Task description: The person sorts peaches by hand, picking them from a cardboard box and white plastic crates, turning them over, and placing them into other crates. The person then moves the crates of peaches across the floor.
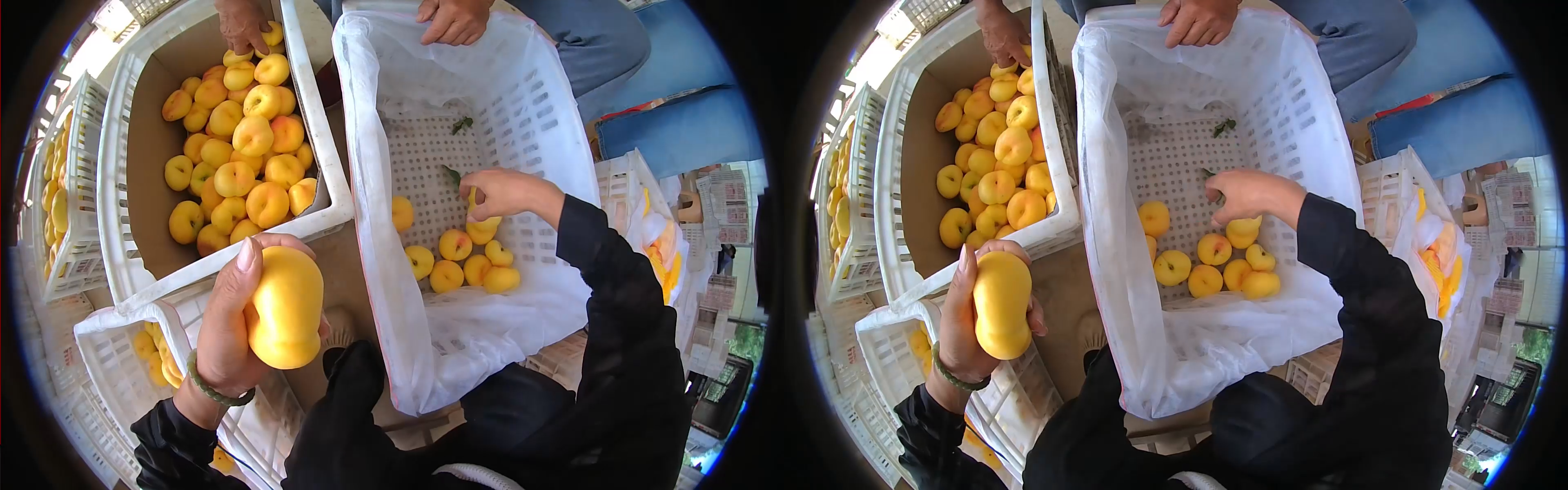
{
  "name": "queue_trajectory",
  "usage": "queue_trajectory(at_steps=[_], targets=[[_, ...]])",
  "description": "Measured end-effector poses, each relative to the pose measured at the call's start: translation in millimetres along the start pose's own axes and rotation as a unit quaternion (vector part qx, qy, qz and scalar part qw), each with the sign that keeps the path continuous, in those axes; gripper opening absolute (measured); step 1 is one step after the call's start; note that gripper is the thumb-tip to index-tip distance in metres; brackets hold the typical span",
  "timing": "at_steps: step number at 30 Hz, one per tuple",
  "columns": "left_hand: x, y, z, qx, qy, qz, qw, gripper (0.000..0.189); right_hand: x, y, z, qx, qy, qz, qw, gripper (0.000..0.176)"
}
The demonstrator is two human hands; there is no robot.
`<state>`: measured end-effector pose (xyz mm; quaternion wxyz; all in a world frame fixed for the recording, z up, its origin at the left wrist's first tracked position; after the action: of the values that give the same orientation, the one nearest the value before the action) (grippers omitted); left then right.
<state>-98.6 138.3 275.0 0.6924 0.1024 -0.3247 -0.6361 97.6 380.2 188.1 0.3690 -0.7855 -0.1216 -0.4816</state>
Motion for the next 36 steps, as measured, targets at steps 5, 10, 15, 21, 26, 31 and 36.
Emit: queue_trajectory(at_steps=[5, 10, 15, 21, 26, 31, 36], targets=[[4, -13, -16, -0.019, -0.065, 0.035, 0.997, 0.051, -63, 87, 58, 0.179, 0.136, 0.05, 0.973, 0.072], [5, -18, -22, -0.107, -0.115, 0.026, 0.987, 0.042, -74, 80, 58, 0.183, 0.101, 0.108, 0.972, 0.062], [6, -13, -25, -0.094, -0.146, -0.002, 0.985, 0.036, -82, 74, 64, 0.258, -0.015, 0.148, 0.954, 0.045], [9, -13, -22, -0.121, -0.139, -0.028, 0.982, 0.03, -43, 26, 37, -0.273, -0.05, -0.02, 0.96, 0.037], [-2, -1, -17, -0.143, -0.102, -0.078, 0.981, 0.031, 56, -15, -52, -0.52, -0.328, -0.107, 0.782, 0.058], [-15, 38, 7, -0.075, 0.009, -0.16, 0.984, 0.066, 92, -26, -165, -0.403, -0.39, -0.127, 0.818, 0.056], [-8, 15, 45, -0.208, 0.066, -0.09, 0.972, 0.063, 87, -49, -162, -0.421, -0.391, -0.023, 0.818, 0.07]])
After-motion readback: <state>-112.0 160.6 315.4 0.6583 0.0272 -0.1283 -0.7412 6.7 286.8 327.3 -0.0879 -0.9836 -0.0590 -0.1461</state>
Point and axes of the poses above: each hand's wrist, its own x-axis away from the middle knuckle, its own y-axis out of the palm, z = x × y, the point moved 6 cm from there along -x, towards the middle knuckle, and after that the axes turned 14 degrees about -z, right-handed, at the moved point
